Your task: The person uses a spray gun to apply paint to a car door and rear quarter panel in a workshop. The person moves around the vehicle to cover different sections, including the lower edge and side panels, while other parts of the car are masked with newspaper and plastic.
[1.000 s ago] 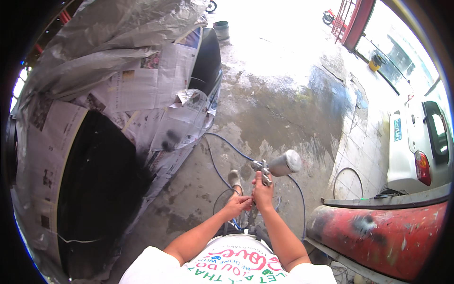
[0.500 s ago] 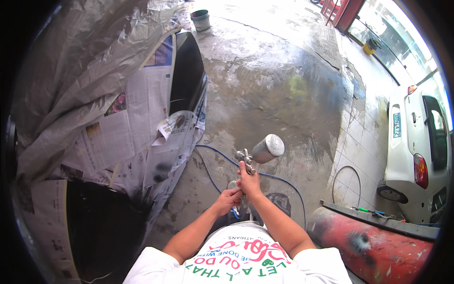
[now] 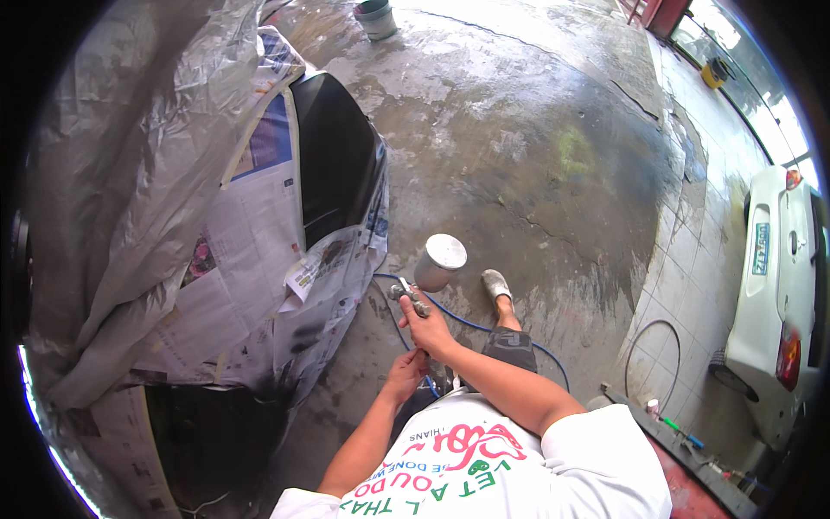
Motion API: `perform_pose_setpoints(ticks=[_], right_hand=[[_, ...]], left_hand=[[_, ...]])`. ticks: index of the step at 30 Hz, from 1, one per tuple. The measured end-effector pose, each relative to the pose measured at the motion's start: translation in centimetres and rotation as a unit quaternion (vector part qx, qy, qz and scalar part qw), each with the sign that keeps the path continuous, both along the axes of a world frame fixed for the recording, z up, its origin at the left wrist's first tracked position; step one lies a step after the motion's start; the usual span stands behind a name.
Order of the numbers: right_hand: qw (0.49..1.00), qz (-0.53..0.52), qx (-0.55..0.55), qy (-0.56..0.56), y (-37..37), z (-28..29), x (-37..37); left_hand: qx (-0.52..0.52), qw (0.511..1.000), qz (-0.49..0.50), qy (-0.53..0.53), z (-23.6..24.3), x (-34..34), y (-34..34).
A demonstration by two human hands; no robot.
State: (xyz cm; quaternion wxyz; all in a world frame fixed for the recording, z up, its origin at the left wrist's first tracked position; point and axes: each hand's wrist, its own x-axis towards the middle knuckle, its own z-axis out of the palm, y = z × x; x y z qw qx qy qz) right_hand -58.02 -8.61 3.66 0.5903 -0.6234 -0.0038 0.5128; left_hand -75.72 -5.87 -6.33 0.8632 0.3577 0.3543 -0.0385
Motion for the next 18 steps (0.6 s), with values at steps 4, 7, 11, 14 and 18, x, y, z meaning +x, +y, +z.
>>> perform_pose_setpoints(ticks=[4,7,11,14,18], right_hand=[[0.998,0.066,-0.019,0.007,1.4,-2.7,7.8],[0.994,0.095,-0.039,0.027,3.0,-5.0,12.9],[0.990,0.135,-0.046,0.019,5.4,-7.3,17.6],[0.987,0.153,-0.042,-0.022,6.6,-8.6,20.3],[0.986,0.159,-0.039,-0.042,7.8,-8.8,22.5]], left_hand=[[0.054,0.996,0.048,0.060,-1.4,6.8,-1.1],[0.087,0.985,0.093,0.116,-1.0,12.7,-2.1],[0.093,0.969,0.154,0.168,-2.6,17.8,-1.6],[0.050,0.966,0.186,0.170,-3.1,21.4,-0.4],[0.074,0.974,0.131,0.171,-4.2,22.7,1.0]])
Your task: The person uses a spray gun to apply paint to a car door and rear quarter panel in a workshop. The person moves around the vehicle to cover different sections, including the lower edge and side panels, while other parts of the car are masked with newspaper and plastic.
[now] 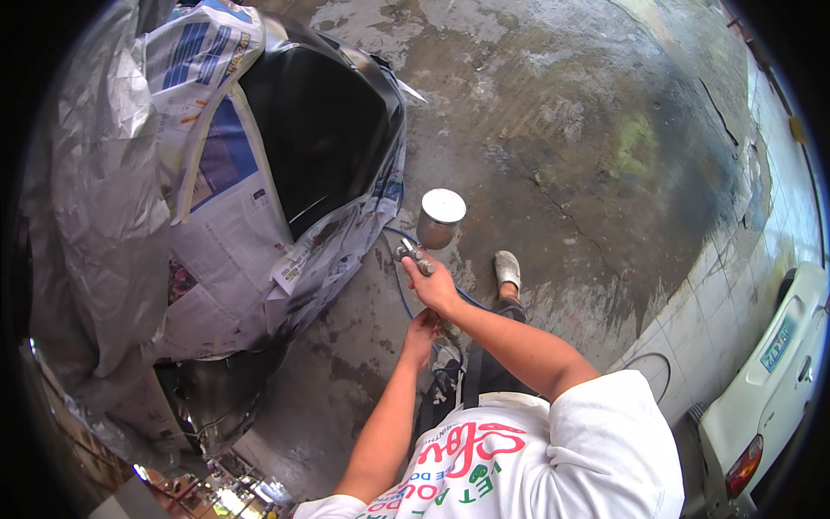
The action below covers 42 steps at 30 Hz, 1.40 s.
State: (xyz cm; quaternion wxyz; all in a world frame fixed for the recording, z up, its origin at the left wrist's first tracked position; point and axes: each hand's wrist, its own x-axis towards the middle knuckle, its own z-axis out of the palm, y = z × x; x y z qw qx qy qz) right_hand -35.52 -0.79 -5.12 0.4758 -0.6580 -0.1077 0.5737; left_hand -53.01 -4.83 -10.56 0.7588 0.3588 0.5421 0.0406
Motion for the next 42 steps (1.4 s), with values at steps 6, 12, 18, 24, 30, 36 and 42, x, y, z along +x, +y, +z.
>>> perform_pose_setpoints(ticks=[6,12,18,24,30,36,42], right_hand=[[1.000,-0.006,-0.003,-0.006,-0.9,1.2,0.9],[0.995,-0.089,-0.029,0.027,-1.8,2.4,0.1],[0.999,-0.033,-0.002,-0.017,-1.8,3.6,-5.1],[0.973,0.144,0.071,-0.168,-3.7,8.5,-10.8],[0.948,0.168,0.124,-0.240,-4.8,9.7,-15.1],[0.964,0.120,0.084,-0.223,-5.0,8.4,-15.6],[0.987,0.011,0.032,-0.154,-4.5,5.1,-15.9]], left_hand=[[-0.051,0.998,0.019,-0.040,0.8,1.3,-0.8],[-0.059,0.996,-0.002,-0.071,3.1,0.4,-0.7],[-0.053,0.995,0.040,-0.070,4.7,-4.5,-1.2],[0.012,0.999,0.003,-0.048,6.8,-9.2,-2.7],[0.003,0.984,0.094,-0.152,8.1,-11.4,-3.5],[0.014,0.987,-0.012,-0.161,6.3,-12.5,-1.6],[0.087,0.990,-0.059,-0.091,3.8,-13.0,-2.0]])
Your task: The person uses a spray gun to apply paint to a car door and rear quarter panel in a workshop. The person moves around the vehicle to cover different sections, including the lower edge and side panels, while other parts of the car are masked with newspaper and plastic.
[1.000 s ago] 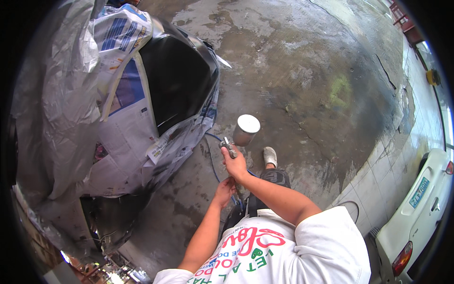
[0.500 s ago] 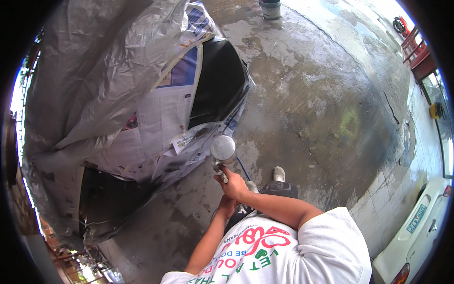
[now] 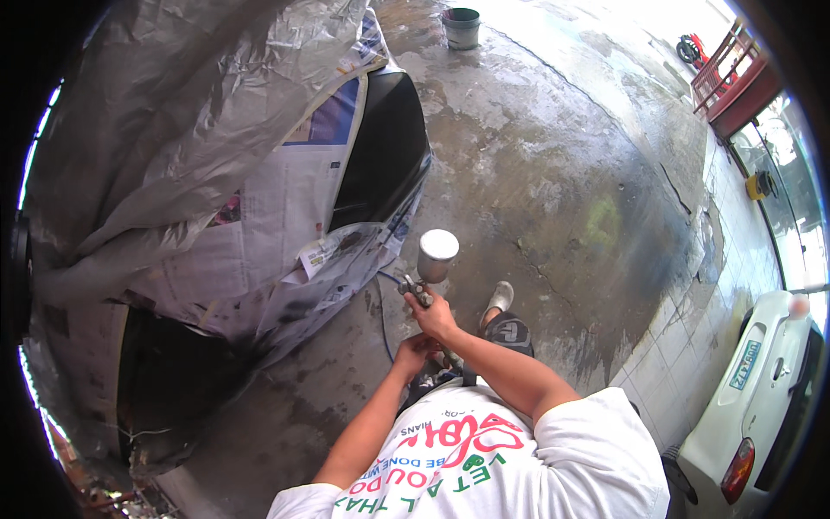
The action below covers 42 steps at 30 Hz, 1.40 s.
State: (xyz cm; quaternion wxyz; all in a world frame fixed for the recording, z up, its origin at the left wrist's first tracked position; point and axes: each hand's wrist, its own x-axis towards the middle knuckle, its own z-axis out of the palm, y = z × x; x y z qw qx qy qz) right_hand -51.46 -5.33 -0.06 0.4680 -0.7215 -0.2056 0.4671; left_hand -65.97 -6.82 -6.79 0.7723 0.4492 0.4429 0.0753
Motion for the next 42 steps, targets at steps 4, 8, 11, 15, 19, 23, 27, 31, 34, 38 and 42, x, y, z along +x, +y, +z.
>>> perform_pose_setpoints(ticks=[4,8,11,15,19,23,27,31,34,38,42], right_hand=[[0.999,0.021,-0.009,0.026,0.2,-1.9,-0.5],[0.997,0.000,-0.026,0.073,0.1,-4.5,-0.5],[0.996,0.019,-0.032,0.085,0.6,-5.8,0.1],[0.992,0.022,-0.036,0.120,2.5,-8.5,3.0],[0.991,0.041,-0.019,0.125,5.8,-10.8,8.5],[0.994,0.044,-0.031,0.091,9.4,-14.0,15.5],[0.999,-0.020,-0.015,-0.032,12.4,-17.3,23.6],[0.989,-0.127,0.003,-0.071,15.3,-19.0,28.2],[0.966,-0.219,0.062,-0.124,16.3,-20.0,27.7],[0.980,-0.170,0.080,-0.068,15.1,-20.8,24.8],[0.998,-0.031,0.053,0.032,12.7,-17.4,20.6]], left_hand=[[0.040,0.998,-0.003,0.047,-1.5,-1.4,-0.6],[-0.010,0.998,0.009,0.061,-1.9,-1.5,-0.6],[-0.017,0.995,-0.023,0.098,-2.8,-1.7,0.3],[0.004,0.980,-0.099,0.170,-3.8,-0.8,1.5],[0.023,0.961,-0.137,0.239,-3.4,-0.1,1.5],[0.004,0.955,-0.156,0.250,-4.3,-1.3,1.1],[-0.006,0.946,-0.164,0.279,-4.4,-0.9,1.4],[-0.019,0.950,-0.135,0.282,-4.7,-0.5,1.0],[-0.003,0.953,-0.153,0.260,-5.0,0.2,0.8],[0.017,0.943,-0.197,0.267,-4.9,1.1,1.1],[0.024,0.946,-0.199,0.254,-5.0,0.4,2.0]])
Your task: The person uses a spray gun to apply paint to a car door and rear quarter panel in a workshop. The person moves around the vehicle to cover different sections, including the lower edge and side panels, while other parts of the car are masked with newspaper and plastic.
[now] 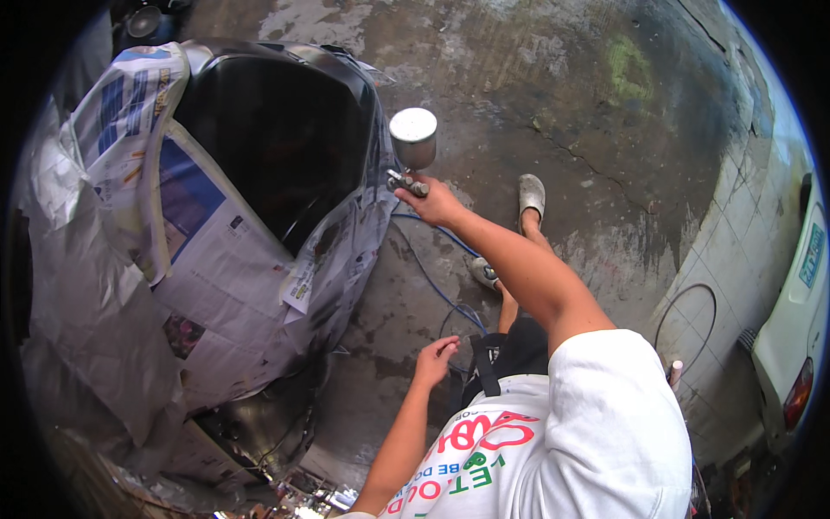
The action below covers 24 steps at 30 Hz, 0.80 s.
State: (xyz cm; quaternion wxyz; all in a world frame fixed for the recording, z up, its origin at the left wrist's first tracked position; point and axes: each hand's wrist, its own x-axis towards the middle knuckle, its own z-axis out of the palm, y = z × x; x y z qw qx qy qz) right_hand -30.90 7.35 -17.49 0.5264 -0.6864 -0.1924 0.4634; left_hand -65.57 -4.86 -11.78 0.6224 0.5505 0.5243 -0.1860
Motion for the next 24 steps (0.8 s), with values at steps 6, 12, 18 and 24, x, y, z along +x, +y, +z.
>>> perform_pose_setpoints(ticks=[6,12,18,24], right_hand=[[0.961,0.213,-0.111,0.137,-0.8,4.7,1.1],[0.999,-0.005,-0.032,-0.033,1.2,3.9,7.1],[0.981,-0.132,0.025,-0.142,3.2,4.9,8.9],[0.999,-0.006,0.017,-0.036,0.9,7.3,2.0]], left_hand=[[0.034,0.999,0.006,0.019,0.5,-1.7,1.4],[0.055,0.996,-0.032,0.062,1.6,-2.2,1.8],[0.050,0.997,-0.025,0.054,0.3,-3.5,0.5],[0.077,0.996,-0.031,0.029,0.5,-2.8,0.9]])
